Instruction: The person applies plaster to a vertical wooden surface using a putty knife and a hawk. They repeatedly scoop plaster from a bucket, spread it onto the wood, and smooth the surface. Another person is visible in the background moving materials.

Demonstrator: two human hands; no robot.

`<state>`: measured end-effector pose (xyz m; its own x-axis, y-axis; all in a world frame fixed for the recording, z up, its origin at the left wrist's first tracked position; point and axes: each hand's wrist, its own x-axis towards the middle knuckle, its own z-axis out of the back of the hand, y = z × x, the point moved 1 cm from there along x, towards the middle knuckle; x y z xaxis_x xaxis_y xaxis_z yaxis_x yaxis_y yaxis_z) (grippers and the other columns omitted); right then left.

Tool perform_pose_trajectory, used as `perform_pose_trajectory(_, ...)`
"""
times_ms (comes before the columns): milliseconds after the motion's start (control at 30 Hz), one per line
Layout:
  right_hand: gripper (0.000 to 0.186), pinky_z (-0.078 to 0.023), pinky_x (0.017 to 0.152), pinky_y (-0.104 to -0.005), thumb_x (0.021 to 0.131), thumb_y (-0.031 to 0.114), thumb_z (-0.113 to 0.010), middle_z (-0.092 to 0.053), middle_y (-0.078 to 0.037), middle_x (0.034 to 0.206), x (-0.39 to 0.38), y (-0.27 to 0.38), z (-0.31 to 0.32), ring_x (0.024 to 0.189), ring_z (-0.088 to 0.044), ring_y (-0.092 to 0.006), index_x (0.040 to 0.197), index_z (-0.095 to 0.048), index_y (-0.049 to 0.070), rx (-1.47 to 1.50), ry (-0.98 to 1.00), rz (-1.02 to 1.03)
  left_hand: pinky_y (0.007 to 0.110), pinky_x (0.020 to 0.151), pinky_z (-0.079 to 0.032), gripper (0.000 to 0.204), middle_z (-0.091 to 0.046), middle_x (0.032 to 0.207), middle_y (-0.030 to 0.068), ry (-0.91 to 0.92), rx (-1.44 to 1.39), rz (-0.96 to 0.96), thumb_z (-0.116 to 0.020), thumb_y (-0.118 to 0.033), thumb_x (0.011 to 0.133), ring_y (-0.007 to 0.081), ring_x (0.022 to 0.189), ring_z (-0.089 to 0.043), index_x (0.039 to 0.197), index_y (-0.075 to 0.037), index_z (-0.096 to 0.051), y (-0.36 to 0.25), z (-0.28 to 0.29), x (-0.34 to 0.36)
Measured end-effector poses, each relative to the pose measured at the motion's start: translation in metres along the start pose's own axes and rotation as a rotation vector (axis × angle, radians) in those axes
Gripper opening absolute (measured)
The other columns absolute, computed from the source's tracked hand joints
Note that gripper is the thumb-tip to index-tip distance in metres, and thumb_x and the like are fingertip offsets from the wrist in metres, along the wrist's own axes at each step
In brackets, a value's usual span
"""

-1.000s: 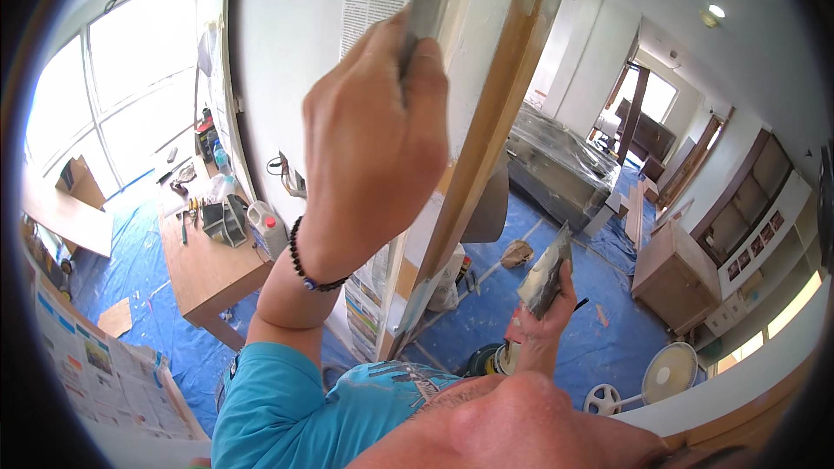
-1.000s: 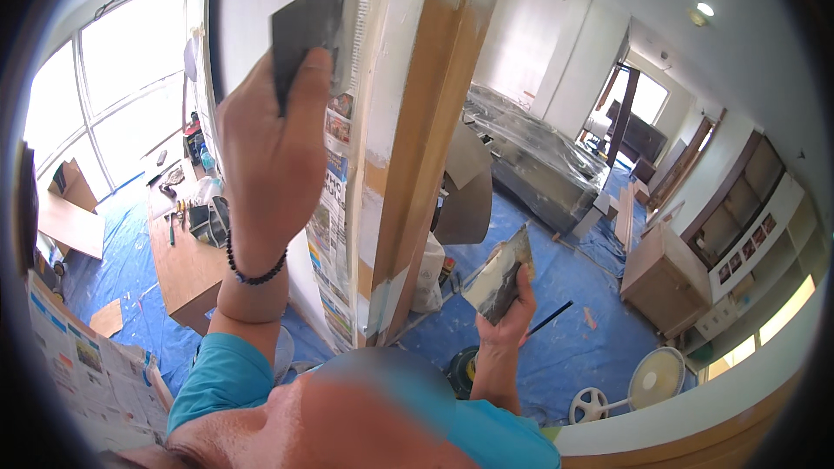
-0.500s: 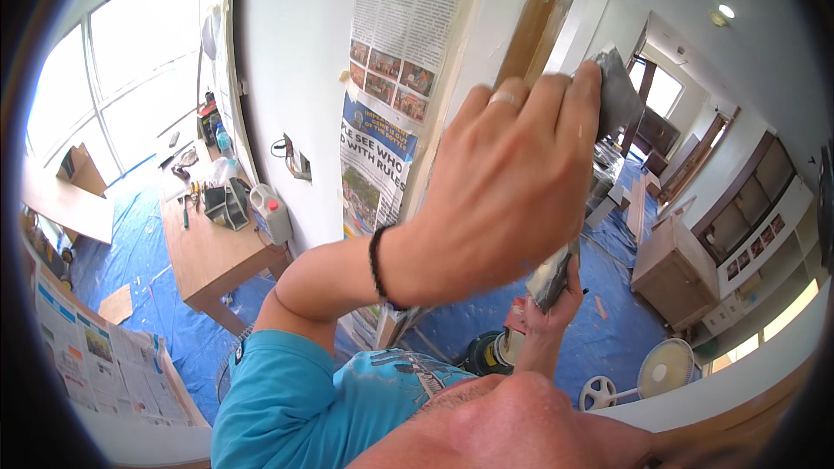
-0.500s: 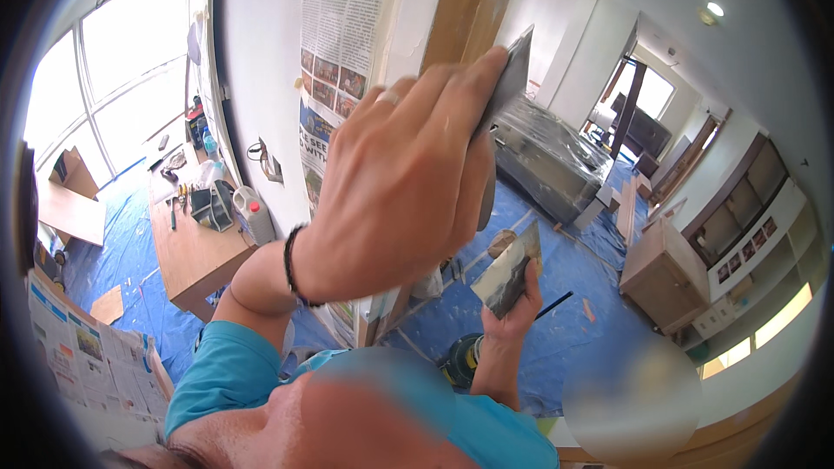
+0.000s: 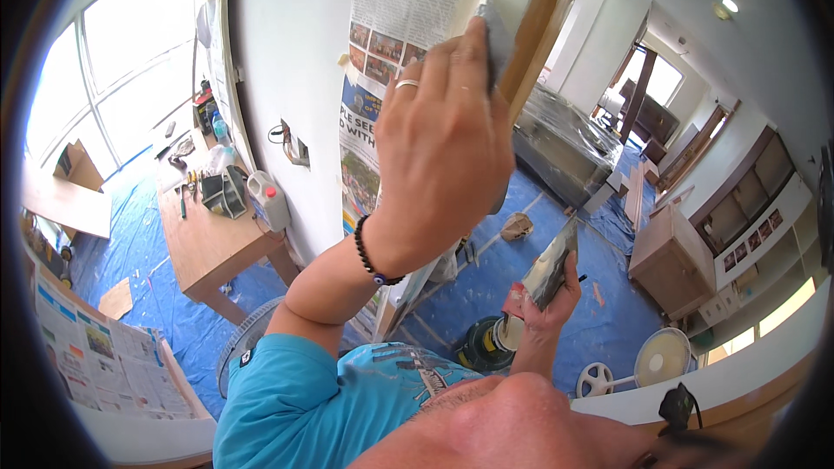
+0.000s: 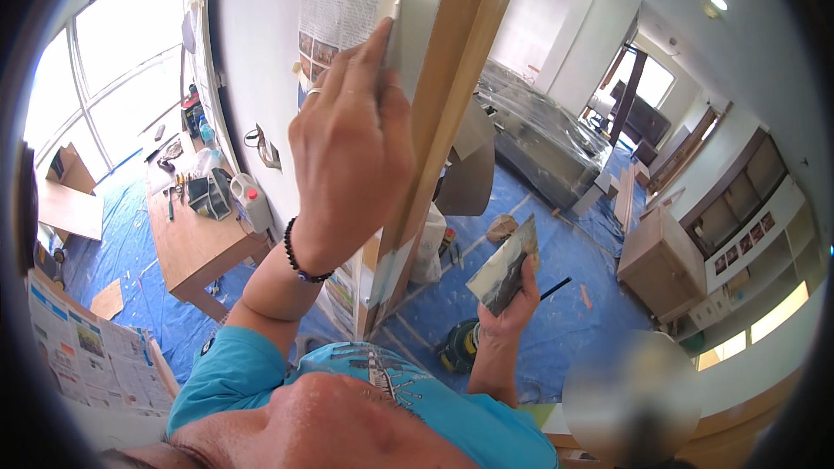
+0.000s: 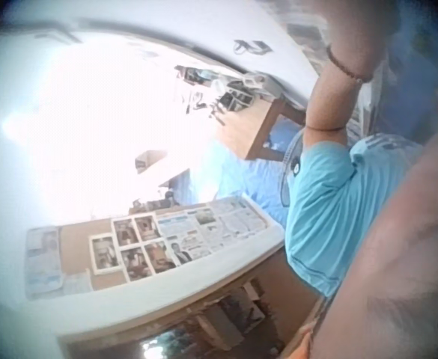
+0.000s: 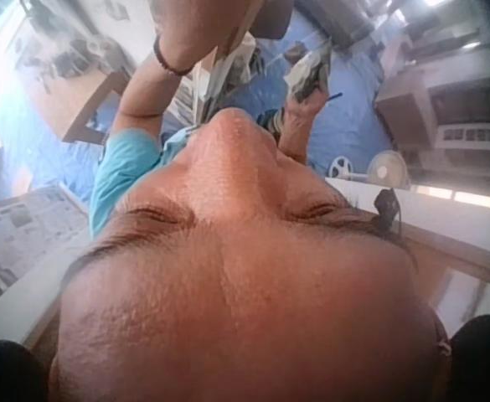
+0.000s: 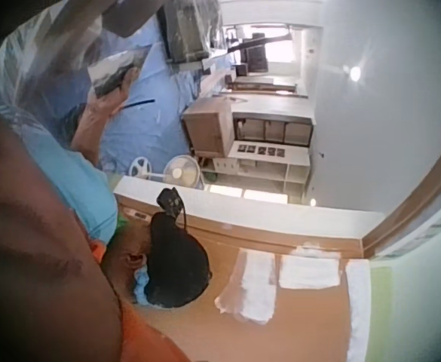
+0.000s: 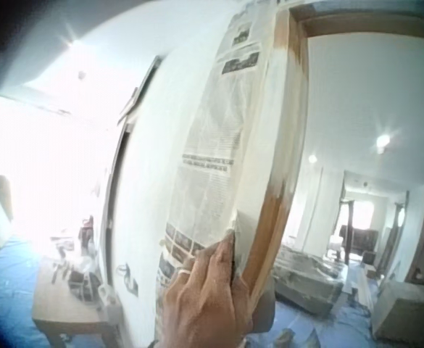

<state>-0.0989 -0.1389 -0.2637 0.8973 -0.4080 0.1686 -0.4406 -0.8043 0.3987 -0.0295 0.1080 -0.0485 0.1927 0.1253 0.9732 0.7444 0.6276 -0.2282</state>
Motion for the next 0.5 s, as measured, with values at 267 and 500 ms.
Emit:
perform_pose_trajectory(267,0.031,-0.058,0.093,-0.0419,0.107,0.023,-0.054,-0.072,-0.012,0.119,0.006,-0.008,-0.014,0.107,-0.071,-0.0267,0.127,-0.063,0.002,-0.03,0.054,-0.033,0.043,0.09,-0.054,0.048,-0.068,0.116,0.0221,0.199,-0.196,-0.078,-0.057,-0.004,0.092,0.0374,0.098,-0.069,0.14,0.001,-0.057,-0.026,0.034,-0.031)
perform_pose_trajectory(500,0.028,-0.063,0.079,-0.0379,0.107,0.022,-0.054,-0.075,-0.011,0.111,0.023,-0.036,-0.059,0.091,-0.075,-0.0249,0.125,-0.065,0.003,0.078,0.154,-0.079,0.045,0.084,-0.054,0.049,-0.069,0.113,0.0231,0.143,-0.199,0.221,-0.058,-0.006,0.095,0.0379,0.098,-0.068,0.143,0.003,-0.054,0.02,0.036,-0.042)
